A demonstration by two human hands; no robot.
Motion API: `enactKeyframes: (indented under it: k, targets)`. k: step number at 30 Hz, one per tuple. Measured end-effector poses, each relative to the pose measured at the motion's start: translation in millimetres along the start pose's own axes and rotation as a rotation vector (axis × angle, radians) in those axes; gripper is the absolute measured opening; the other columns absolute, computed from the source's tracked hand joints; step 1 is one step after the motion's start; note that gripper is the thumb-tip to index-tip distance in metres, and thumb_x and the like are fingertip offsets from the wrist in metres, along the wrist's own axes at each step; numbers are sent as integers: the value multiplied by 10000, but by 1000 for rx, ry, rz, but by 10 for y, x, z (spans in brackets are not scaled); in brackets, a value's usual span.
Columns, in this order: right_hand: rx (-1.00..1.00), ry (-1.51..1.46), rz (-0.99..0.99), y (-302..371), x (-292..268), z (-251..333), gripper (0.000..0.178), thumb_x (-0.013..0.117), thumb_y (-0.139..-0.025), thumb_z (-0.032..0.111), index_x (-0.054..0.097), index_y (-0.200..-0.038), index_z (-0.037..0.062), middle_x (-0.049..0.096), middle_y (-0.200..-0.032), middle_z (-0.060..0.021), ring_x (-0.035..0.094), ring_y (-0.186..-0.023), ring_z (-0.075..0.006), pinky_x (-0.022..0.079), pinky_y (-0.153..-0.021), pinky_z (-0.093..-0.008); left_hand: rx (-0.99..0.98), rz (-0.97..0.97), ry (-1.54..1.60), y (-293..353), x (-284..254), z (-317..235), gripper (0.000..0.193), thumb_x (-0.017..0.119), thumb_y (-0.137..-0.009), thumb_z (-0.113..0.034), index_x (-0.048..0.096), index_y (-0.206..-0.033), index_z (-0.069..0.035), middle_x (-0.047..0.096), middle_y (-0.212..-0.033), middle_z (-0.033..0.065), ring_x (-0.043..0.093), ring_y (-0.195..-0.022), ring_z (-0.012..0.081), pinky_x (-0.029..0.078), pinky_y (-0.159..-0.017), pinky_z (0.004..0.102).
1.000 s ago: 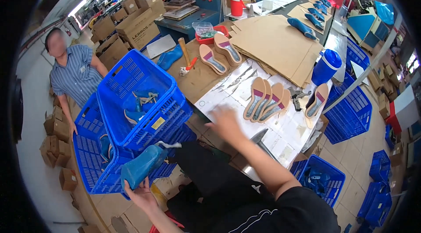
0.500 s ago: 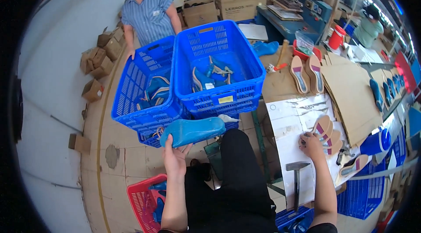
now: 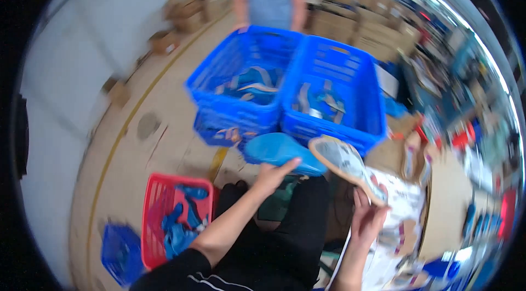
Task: Manually assemble and organize shoe components including soles and lasts.
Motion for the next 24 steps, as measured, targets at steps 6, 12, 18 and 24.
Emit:
enactKeyframes:
  k: [6, 12, 18, 24]
  targets:
    - [194, -577, 219, 85, -294, -405, 843, 637, -1076, 369, 208, -1678, -37, 354, -1721, -191, 377, -1578, -286, 265, -1351, -442, 415, -82, 123, 222, -136, -114, 588, 889, -917, -283, 608, -1392, -80, 673, -1294, 45, 623, -1199, 172, 498, -1081, 418]
    - [399, -819, 25, 353, 144, -622, 813, 740, -1009, 154, 274, -1642, -52, 472, -1635, -233, 492, -1505, -328, 352, -1314, -509, -21, -446, 927, 987, -1622, 15, 455, 793, -984, -425, 679, -1271, -91, 731, -1148, 65, 708, -1037, 193, 592, -916, 416]
    - [446, -517, -294, 581, 285, -720, 675, 773, -962, 274, 541, -1554, 47, 581, -1591, -74, 524, -1483, -241, 477, -1219, -430, -89, -1375, 446, 2022, -3541, 1209, 652, 824, -926, -400, 537, -1381, -32, 682, -1223, 175, 715, -1063, 275, 608, -911, 476]
    - [670, -426, -322, 512, 104, -1162, 603, 779, -940, 234, 609, -1481, 30, 641, -1516, -109, 625, -1379, -229, 572, -1122, -403, -463, -1304, 203, 2666, -4576, 2092, 572, 760, -970, -333, 559, -1408, -24, 710, -1146, 208, 779, -863, 306, 660, -645, 454]
Point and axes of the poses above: each hand's wrist, its own y-axis away from the middle knuckle, its own x-axis out of the palm, z = x × y, the point moved 2 cm from there along -y, towards the middle knuckle
